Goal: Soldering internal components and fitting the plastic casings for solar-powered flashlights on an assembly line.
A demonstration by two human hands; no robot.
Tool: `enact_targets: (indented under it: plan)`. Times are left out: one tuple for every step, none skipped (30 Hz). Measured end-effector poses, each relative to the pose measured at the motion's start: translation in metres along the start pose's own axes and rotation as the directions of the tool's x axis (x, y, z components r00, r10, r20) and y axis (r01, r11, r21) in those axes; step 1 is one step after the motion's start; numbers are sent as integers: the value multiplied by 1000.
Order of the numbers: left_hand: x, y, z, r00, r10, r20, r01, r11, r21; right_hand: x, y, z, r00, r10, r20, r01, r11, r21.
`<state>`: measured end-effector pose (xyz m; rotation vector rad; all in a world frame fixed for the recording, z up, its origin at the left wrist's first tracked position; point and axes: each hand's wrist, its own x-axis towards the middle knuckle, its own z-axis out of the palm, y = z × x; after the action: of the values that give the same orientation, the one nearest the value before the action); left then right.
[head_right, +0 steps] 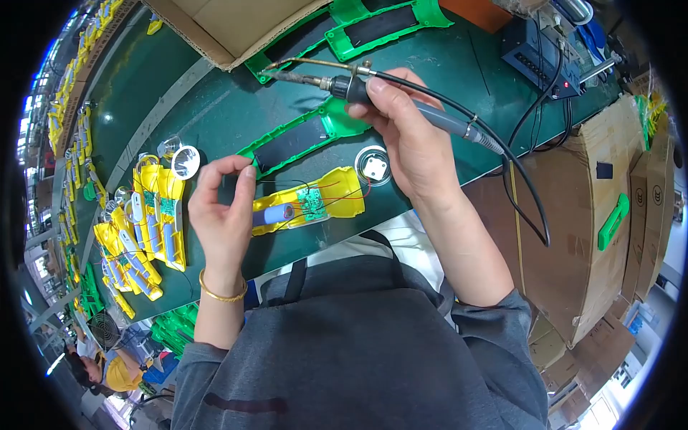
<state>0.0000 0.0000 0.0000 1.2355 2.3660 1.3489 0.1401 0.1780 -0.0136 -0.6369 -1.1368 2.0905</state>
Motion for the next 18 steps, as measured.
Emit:
enact_targets:
  plan:
    - [-4,-5,2,998,-61,12,62,996,-69,-3,3,1,999,36,0,-36,999,39]
    - [-6,-6,1,992,-122,26,124,983,-137,-7,4,4,997,73,1,-73,994,78]
    - [-5,-6,2,992,-122,19,123,983,-136,-7,4,5,997,72,9,-73,994,76]
    - [-4,-4,2,985,-168,31,171,963,-208,-10,3,5,996,92,-2,-92,994,55]
    - [-4,-3,1,976,-213,46,217,936,-277,-12,2,5,994,113,-13,-113,993,35]
    - [-4,0,-3,953,-292,77,301,891,-339,-16,0,5,994,113,-6,-113,993,28]
    - [-3,-1,-6,951,-300,77,308,890,-336,-18,-2,3,993,122,-5,-121,992,30]
    - [-1,-2,-10,958,-261,120,284,919,-272,-20,-4,1,994,107,-1,-107,994,-10]
    - [2,-3,-14,960,-225,166,257,944,-208,-21,-5,1,996,93,3,-93,994,-49]
    - [6,-1,-17,973,-148,176,158,987,-42,-20,-8,4,995,97,-13,-98,993,-60]
    - [7,-2,-20,972,-156,177,165,986,-37,-20,-9,5,994,105,-12,-105,993,-56]
    - [8,-3,-23,966,-140,218,132,990,52,-19,-10,6,994,108,9,-106,982,-154]
    - [10,-3,-25,957,-127,261,93,986,139,-18,-12,6,993,113,29,-102,963,-249]
    - [13,-3,-27,956,-131,262,96,985,142,-17,-13,9,991,135,7,-127,947,-295]
    - [15,-1,-30,939,-151,310,91,975,201,-16,-14,9,990,140,9,-131,948,-291]
    - [18,0,-32,919,-174,355,82,963,258,-16,-14,8,984,164,65,-129,922,-366]
    - [19,1,-32,918,-178,355,85,961,262,-15,-15,8,975,191,118,-121,890,-439]
    - [21,2,-30,914,-155,374,33,949,315,-16,-16,10,976,192,103,-126,885,-449]
